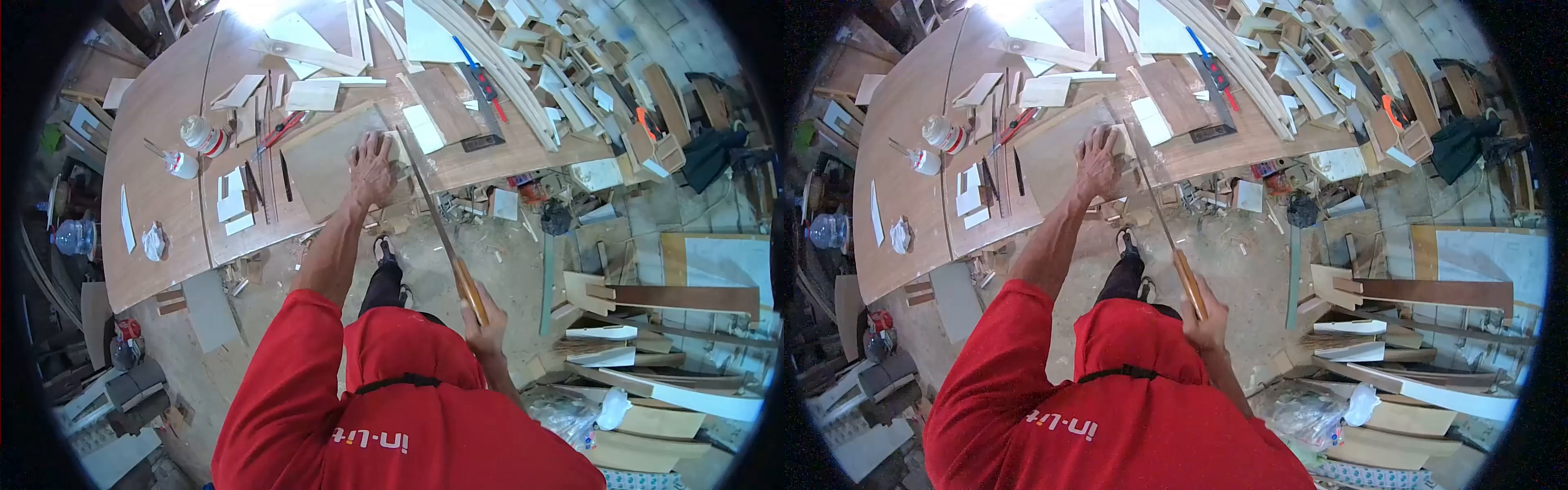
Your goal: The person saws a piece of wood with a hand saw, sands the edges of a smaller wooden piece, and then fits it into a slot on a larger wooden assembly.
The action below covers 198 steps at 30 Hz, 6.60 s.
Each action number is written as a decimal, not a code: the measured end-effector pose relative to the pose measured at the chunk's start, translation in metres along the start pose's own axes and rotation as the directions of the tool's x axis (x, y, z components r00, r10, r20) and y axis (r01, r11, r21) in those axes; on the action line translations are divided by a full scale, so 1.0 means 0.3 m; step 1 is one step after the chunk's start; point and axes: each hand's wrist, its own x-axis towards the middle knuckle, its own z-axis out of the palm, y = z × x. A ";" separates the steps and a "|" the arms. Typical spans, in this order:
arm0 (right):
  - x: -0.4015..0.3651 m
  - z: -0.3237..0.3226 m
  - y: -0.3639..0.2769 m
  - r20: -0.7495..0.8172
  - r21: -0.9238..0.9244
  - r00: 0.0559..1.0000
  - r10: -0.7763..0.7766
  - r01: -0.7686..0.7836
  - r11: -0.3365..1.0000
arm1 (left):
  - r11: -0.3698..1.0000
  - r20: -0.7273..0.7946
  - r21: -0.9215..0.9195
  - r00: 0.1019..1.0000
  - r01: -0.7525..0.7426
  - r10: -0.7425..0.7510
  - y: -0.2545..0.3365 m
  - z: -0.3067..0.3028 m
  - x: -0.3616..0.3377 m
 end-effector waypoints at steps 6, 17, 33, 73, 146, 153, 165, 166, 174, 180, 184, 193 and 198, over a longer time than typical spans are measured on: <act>0.066 -0.029 0.008 -0.073 -0.045 0.996 -0.051 0.048 0.998 | 0.999 -0.048 -0.053 0.999 -0.003 0.001 0.088 0.071 -0.047; 0.117 0.032 0.018 0.049 -0.015 0.990 0.129 -0.128 0.992 | 1.000 -0.036 -0.001 0.999 0.009 -0.009 0.018 0.012 -0.017; -0.010 -0.014 0.003 -0.015 -0.005 1.000 0.027 -0.027 1.000 | 1.000 -0.036 -0.021 0.999 0.020 -0.021 0.004 -0.014 -0.006; 0.103 0.039 0.036 -0.093 -0.020 0.988 -0.120 0.119 0.993 | 1.000 -0.025 -0.008 1.000 0.016 -0.017 0.004 -0.005 -0.001; 0.200 0.112 0.069 -0.061 0.099 0.997 -0.051 0.057 0.993 | 0.997 0.034 -0.051 0.998 0.058 -0.057 0.010 -0.023 -0.001; 0.094 0.049 0.092 -0.059 0.044 0.997 -0.057 0.059 0.997 | 0.998 0.024 -0.012 0.998 0.053 -0.053 0.011 -0.020 0.003; 0.003 0.030 0.120 -0.110 0.110 0.991 -0.072 0.084 0.990 | 0.997 0.052 -0.033 0.997 0.064 -0.062 -0.006 0.000 -0.007; 0.018 0.033 0.111 -0.110 0.111 0.991 -0.070 0.082 0.990 | 0.998 0.059 -0.024 0.996 0.065 -0.064 -0.005 -0.001 -0.009; 0.261 0.112 0.078 -0.024 0.078 0.997 -0.077 0.079 0.994 | 0.998 0.048 -0.043 0.998 0.047 -0.045 -0.001 -0.012 -0.001; -0.013 0.027 0.142 -0.110 0.066 0.991 -0.074 0.082 0.994 | 0.997 0.037 -0.048 0.998 0.055 -0.053 -0.001 -0.005 -0.007; 0.202 0.098 0.142 -0.054 0.107 0.998 -0.028 0.034 0.994 | 1.000 0.026 -0.019 0.999 0.024 -0.023 -0.010 0.006 -0.004; 0.043 0.029 0.128 -0.013 0.153 0.995 0.099 -0.095 0.984 | 0.999 0.033 -0.028 0.998 0.045 -0.044 0.000 -0.019 0.004; 0.208 0.105 0.117 -0.087 0.139 0.992 -0.091 0.103 0.985 | 0.999 0.021 -0.040 0.999 0.036 -0.036 0.004 -0.014 -0.007</act>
